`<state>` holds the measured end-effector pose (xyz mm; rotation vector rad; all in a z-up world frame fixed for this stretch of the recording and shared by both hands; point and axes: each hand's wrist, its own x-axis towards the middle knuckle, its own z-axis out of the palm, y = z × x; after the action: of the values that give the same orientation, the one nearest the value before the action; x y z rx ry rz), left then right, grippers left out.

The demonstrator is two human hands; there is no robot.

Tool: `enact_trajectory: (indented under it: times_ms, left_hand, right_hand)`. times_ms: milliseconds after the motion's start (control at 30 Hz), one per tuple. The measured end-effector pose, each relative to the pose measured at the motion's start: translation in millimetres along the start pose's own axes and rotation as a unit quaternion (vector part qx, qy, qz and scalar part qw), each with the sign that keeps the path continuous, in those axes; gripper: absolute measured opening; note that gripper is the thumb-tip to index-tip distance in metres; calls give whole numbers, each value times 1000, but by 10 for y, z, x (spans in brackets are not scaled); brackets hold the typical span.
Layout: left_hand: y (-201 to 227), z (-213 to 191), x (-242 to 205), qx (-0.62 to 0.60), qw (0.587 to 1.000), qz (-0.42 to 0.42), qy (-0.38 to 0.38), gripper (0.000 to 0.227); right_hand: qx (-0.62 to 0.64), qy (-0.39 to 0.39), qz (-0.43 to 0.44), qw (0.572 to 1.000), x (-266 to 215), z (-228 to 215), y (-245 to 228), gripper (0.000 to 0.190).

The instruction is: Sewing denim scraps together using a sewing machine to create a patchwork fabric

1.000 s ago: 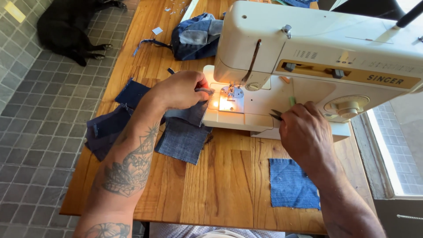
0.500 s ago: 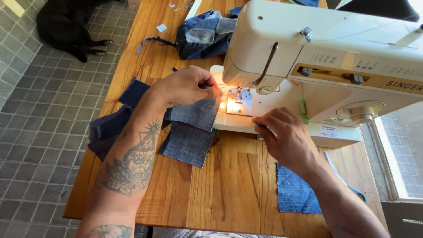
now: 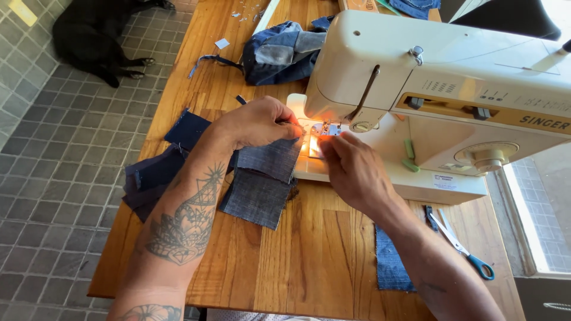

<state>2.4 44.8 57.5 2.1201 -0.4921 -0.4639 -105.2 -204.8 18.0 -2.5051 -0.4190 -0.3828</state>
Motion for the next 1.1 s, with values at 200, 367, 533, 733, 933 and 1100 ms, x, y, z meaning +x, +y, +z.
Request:
enact_trajectory:
  times_ms: [200, 367, 533, 733, 933, 1100]
  left_hand:
    - [101, -9, -78, -11, 1000, 2, -4, 16]
    - [44, 28, -38, -2, 1000, 4, -15, 17]
    - [-16, 62, 41, 5, 1000, -10, -12, 15]
    - [5, 67, -1, -3, 1000, -11, -6, 15]
    - [61, 11, -35, 28, 999, -14, -12, 16]
    - [220, -80, -167, 90, 993, 48, -51, 28]
  right_hand:
    - [-58, 124, -76, 988, -60, 86, -52, 21]
    - [-68, 136, -95, 984, -80, 241, -44, 23]
    - [-84, 174, -128, 973, 4, 425, 133, 27]
    - [-68, 181, -138, 971, 19, 473, 187, 24]
    - [-38, 170, -126, 977, -3, 377, 129, 25]
    - [-111, 172, -151, 967, -123, 38, 199, 26]
